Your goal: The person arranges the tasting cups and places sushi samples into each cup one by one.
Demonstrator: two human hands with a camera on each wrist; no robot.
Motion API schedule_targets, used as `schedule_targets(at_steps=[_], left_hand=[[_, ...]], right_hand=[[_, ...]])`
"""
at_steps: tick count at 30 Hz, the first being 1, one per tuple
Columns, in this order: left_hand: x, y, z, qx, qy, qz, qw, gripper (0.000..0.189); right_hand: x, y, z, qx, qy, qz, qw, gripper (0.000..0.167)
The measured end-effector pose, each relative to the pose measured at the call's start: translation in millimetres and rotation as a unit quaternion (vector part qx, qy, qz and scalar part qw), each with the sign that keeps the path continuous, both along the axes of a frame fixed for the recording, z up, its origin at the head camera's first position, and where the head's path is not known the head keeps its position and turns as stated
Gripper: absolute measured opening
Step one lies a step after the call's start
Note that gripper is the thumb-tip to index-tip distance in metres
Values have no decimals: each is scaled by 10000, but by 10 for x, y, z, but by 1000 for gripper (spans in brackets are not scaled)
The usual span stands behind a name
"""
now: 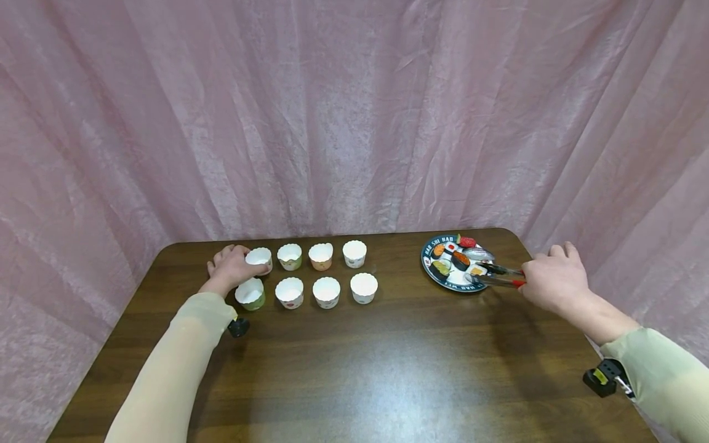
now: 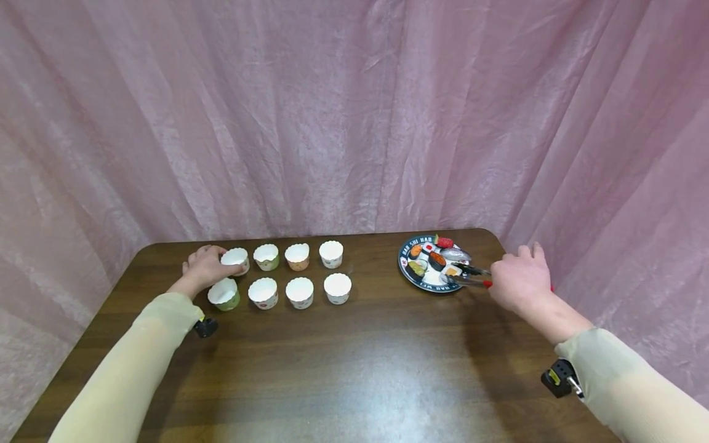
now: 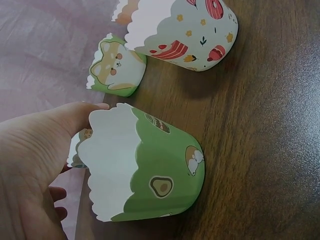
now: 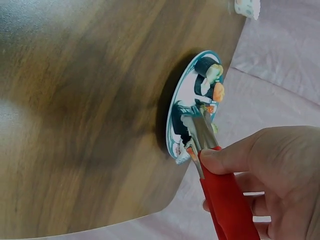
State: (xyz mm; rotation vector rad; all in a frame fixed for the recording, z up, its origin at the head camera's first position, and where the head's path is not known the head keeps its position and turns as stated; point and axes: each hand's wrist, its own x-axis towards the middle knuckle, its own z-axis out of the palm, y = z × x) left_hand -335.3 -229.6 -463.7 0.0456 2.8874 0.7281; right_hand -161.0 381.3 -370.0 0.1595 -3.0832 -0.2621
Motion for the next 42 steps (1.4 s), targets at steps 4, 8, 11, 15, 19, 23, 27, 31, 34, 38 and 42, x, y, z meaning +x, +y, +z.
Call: schedule_targets(at_steps=[4, 8, 11, 15, 19, 23, 27, 31, 34, 38, 42], left_hand=[[-1, 5, 7, 13, -9, 12, 10000, 84], [-5, 16, 7, 3, -14, -6, 10000, 84], [-3, 19, 11, -2, -34, -17, 10000, 85], [-2, 10, -3, -7, -33, -2, 10000, 85], [-13, -3, -21, 5, -35, -2, 10000, 85], [-34, -7, -45, 25, -16, -24, 10000, 87], [-28, 18, -40, 7, 23, -50, 10000, 87], [-6, 26, -21, -13, 35, -57, 10000, 86], [-12, 18, -30, 39, 39, -42, 10000, 84], [-25, 16, -45, 60, 74, 9, 10000, 83], [-43, 10, -70, -13, 83, 9, 10000, 85]], right_hand=[[15, 23, 15, 50, 225, 99, 9997, 17], [33, 53, 37, 95, 366, 163, 9992, 19], [42, 63, 46, 162, 501, 247, 9983, 20], [48, 60, 53, 192, 892, 484, 9946, 22], [43, 59, 78, 231, 1306, 731, 9885, 26], [19, 46, 133, 278, 1418, 840, 9859, 31], [-31, -17, 187, 195, 1517, 974, 9834, 35], [-126, -138, 214, 66, 1711, 1135, 9787, 37], [-213, -248, 233, 18, 1786, 1212, 9764, 39], [-320, -408, 264, -43, 1731, 1220, 9773, 40], [-415, -592, 299, -71, 1635, 1202, 9792, 36]])
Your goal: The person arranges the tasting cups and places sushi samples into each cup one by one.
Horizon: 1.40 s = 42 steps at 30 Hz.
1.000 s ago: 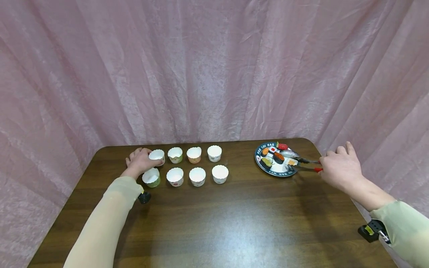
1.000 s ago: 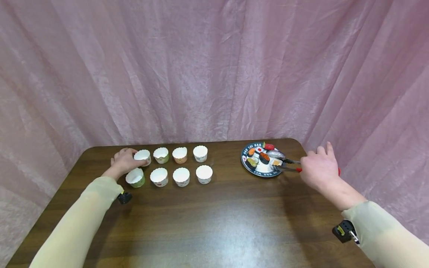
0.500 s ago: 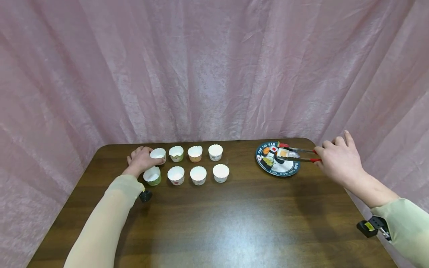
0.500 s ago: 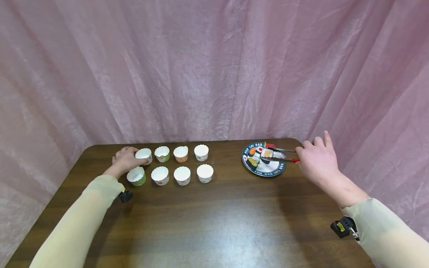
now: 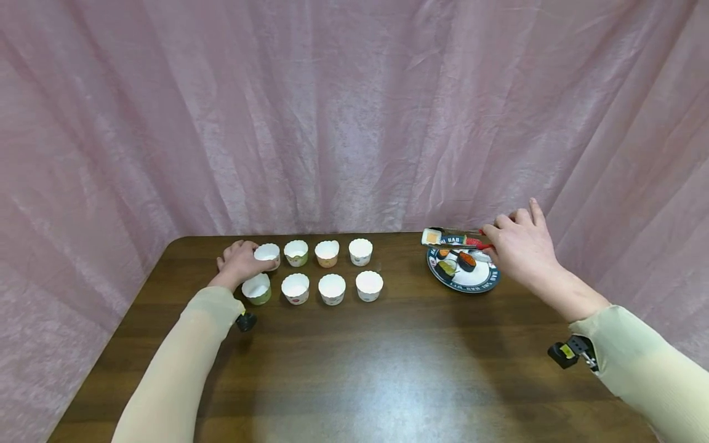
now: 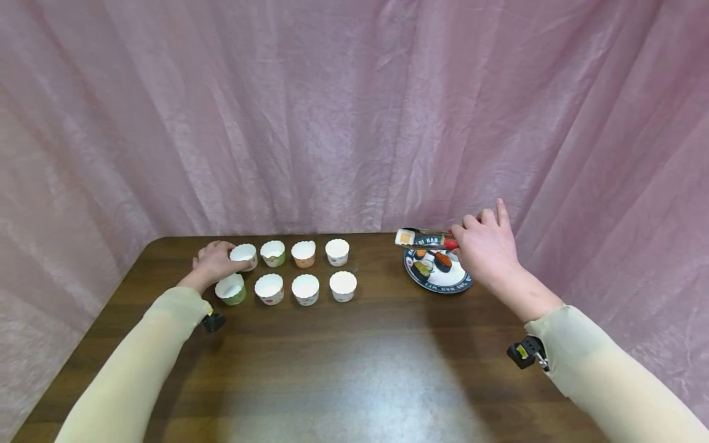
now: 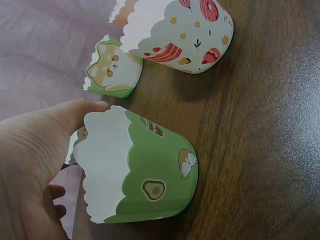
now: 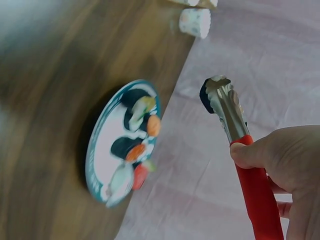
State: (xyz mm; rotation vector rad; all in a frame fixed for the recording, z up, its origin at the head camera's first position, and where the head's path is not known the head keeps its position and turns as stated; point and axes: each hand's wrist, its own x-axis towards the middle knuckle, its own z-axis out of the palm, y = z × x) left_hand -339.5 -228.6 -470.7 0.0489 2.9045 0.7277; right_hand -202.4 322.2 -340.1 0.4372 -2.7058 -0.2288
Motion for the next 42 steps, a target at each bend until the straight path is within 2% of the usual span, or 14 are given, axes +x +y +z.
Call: schedule_targets(at_steps=[13, 27, 33, 42], left_hand=[[14, 27, -22, 9, -49, -18, 10000, 81], [57, 7, 32, 0, 72, 71, 9999, 76], [34, -21, -14, 93, 14, 65, 9999, 78], [56, -67, 10, 222, -47, 171, 9996, 79]], right_hand=[[-349, -649, -2, -20, 110, 393, 9992, 36], [-690, -1474, -57, 25, 186, 875, 9960, 39], [-813, -1861, -105, 267, 56, 915, 9954, 34], [-988, -2492, -246, 452, -49, 902, 9949, 29]])
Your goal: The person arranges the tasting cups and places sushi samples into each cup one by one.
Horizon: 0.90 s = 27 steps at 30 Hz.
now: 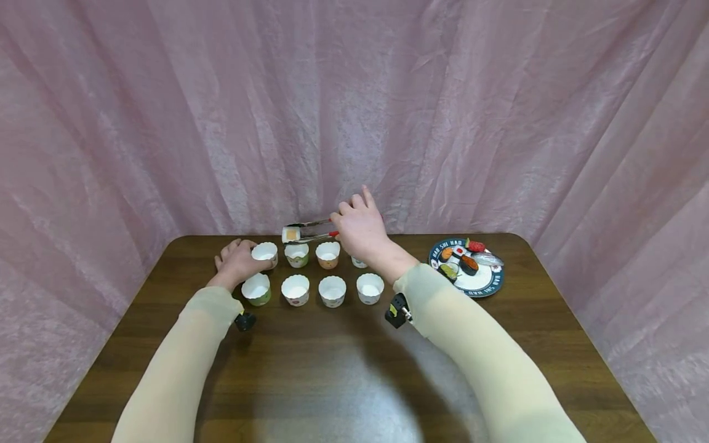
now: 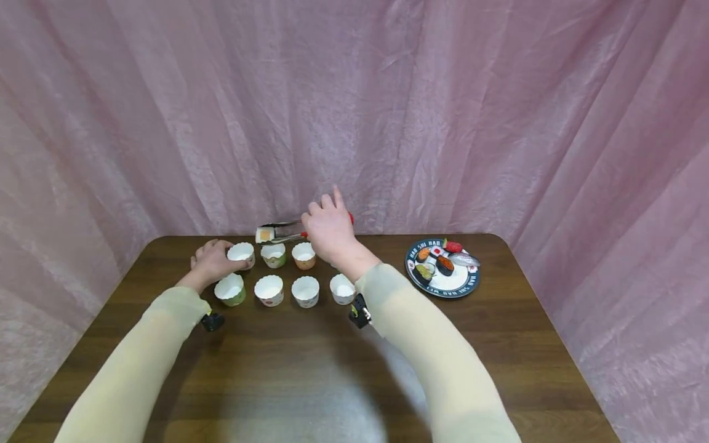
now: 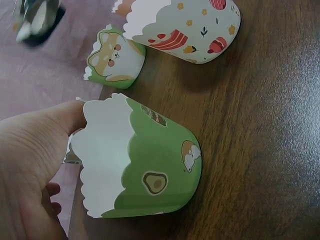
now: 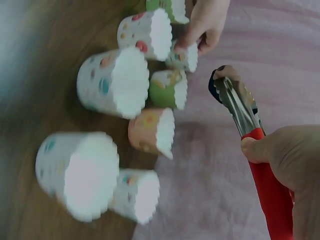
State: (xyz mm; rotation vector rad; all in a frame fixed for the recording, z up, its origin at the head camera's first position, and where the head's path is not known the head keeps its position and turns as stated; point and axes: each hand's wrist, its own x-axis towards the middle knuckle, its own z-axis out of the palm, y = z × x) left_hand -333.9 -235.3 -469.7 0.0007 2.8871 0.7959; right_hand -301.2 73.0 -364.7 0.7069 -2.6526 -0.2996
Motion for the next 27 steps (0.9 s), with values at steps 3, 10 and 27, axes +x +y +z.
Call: schedule_targets(at_steps=[3, 10, 27], left_hand=[[0, -12, 1, 10, 0, 28, 10000, 78], [-2, 10, -1, -56, 22, -25, 10000, 76], [13, 43, -3, 67, -54, 71, 9999, 76]], right_hand=[[-39, -198, -46, 5, -56, 2, 10000, 27], [-117, -529, -92, 81, -290, -240, 9993, 28], [-245, -704, -374, 56, -586, -465, 9972, 23]])
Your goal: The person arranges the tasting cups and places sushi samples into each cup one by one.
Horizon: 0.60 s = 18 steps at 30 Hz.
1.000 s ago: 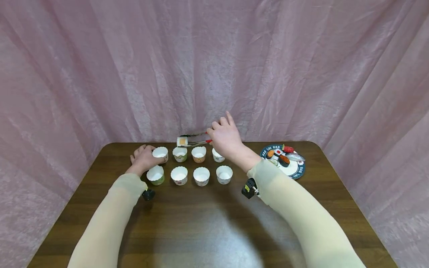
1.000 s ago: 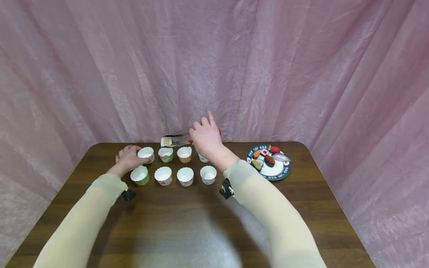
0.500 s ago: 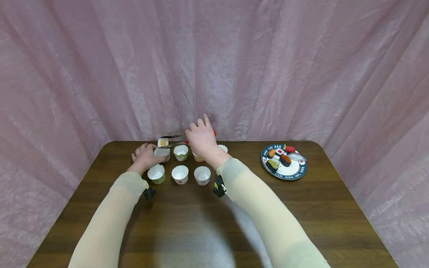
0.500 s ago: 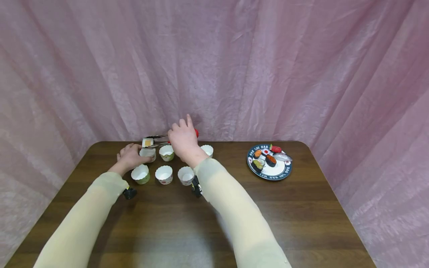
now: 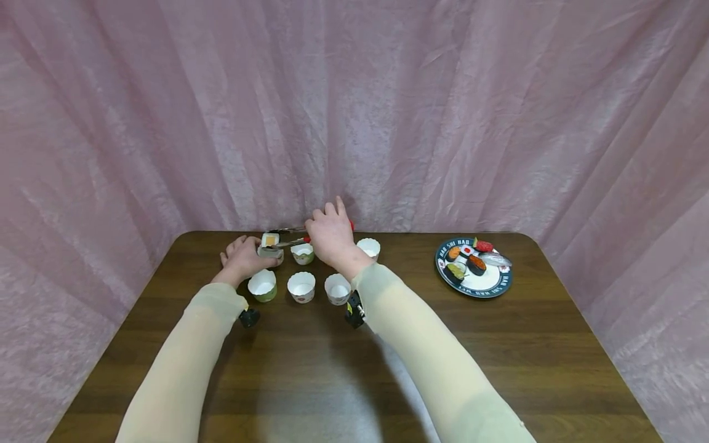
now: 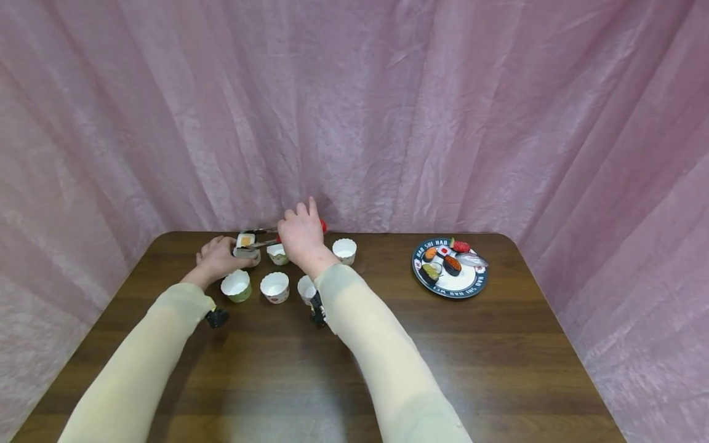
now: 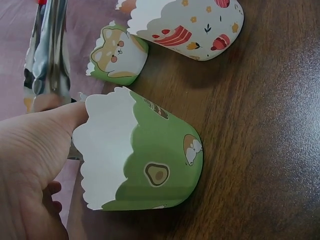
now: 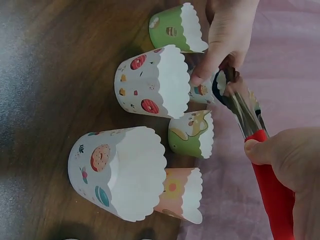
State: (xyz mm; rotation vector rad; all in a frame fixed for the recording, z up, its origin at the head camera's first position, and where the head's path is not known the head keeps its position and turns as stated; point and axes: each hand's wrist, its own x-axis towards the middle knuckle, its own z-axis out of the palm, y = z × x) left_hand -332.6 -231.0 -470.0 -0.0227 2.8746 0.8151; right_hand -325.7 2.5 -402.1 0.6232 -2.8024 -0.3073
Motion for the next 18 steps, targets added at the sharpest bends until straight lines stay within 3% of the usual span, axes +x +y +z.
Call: schedule_targets(at_steps=[18], left_hand=[[15, 14, 26, -52, -107, -4, 9999, 78]], right_hand=[[11, -78, -50, 64, -280, -58, 9996, 21]])
